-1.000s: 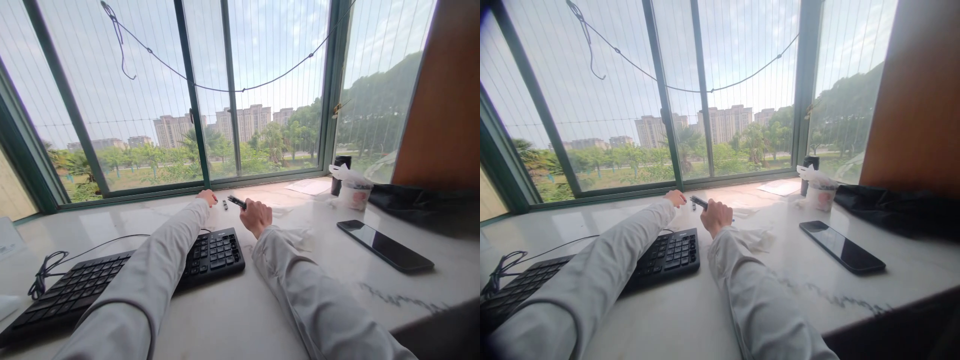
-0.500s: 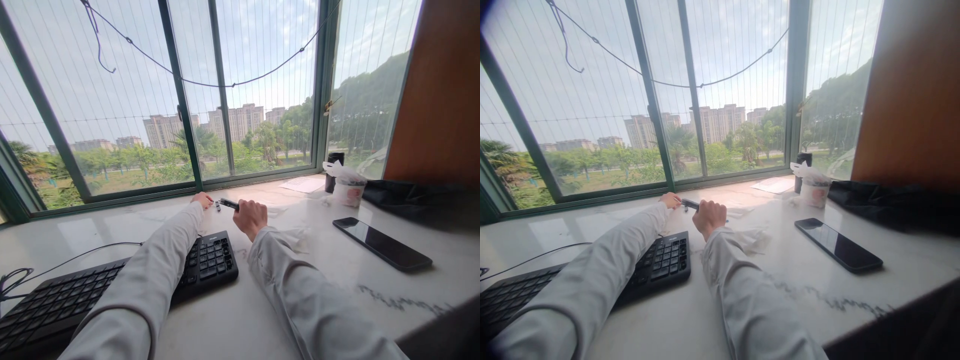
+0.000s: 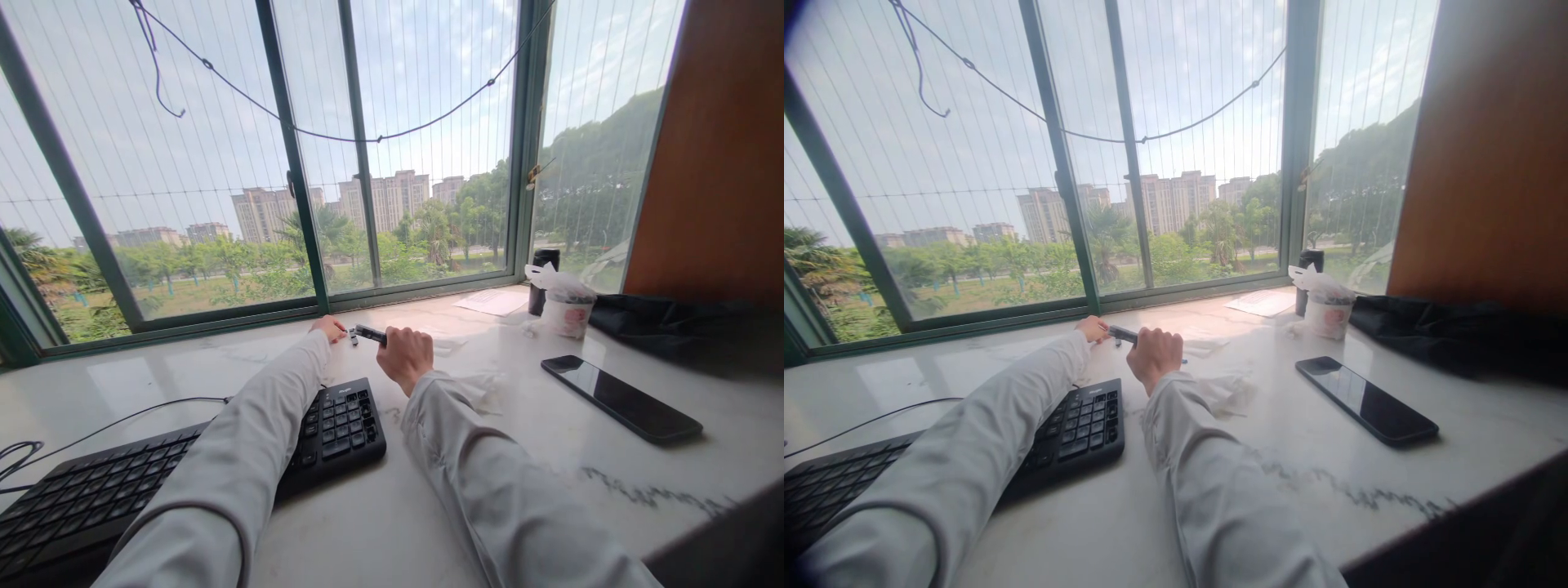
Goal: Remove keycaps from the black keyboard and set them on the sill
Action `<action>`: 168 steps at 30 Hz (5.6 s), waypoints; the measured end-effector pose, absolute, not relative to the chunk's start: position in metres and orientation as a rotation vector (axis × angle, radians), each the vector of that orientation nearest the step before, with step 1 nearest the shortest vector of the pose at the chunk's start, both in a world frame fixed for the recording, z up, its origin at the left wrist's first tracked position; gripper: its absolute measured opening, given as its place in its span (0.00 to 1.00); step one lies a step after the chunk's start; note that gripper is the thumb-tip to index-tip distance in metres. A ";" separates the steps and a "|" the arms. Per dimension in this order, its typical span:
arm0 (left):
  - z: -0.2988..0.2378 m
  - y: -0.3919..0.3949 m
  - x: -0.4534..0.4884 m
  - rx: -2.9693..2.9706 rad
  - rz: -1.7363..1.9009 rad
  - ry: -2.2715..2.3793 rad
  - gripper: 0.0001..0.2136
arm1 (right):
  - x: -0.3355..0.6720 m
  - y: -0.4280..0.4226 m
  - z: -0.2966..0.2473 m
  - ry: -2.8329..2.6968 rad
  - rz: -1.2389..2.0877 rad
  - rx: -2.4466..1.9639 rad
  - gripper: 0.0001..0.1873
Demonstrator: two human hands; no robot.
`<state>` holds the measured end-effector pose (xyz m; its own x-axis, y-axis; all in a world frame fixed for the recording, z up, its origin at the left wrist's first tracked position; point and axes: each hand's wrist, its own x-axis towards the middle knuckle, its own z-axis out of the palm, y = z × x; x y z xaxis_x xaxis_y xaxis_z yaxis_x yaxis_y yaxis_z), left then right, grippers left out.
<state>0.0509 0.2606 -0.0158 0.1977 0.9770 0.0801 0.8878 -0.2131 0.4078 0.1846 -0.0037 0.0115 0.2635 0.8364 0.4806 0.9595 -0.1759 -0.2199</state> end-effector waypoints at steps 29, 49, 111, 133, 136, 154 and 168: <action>-0.003 0.241 0.050 2.216 0.439 1.792 0.18 | 0.184 -0.002 0.009 -1.622 -0.400 -2.043 0.14; 0.042 -0.008 -0.030 2.724 0.567 1.542 0.11 | 0.158 0.000 -0.004 -1.231 0.472 -1.156 0.20; 0.001 -0.019 -0.015 2.576 0.603 1.491 0.13 | 0.113 -0.015 -0.003 -0.857 1.105 -0.977 0.20; 0.007 -0.023 -0.019 2.624 0.572 1.528 0.13 | 0.107 -0.014 -0.008 -0.882 1.005 -0.936 0.22; 0.007 -0.024 -0.019 2.626 0.584 1.558 0.12 | 0.106 -0.015 -0.008 -0.897 1.003 -0.968 0.22; 0.010 -0.025 -0.016 2.514 0.579 1.459 0.15 | 0.115 -0.010 -0.011 -0.873 1.164 -0.783 0.21; 0.009 -0.025 -0.018 2.513 0.497 1.491 0.16 | 0.115 -0.009 -0.009 -0.882 1.247 -0.877 0.20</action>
<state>-0.0184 -0.0251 0.0092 0.4422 0.8758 0.1935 0.8167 -0.4823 0.3168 0.1146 -0.0094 -0.0088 0.1052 0.9918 0.0728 -0.3987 0.1091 -0.9106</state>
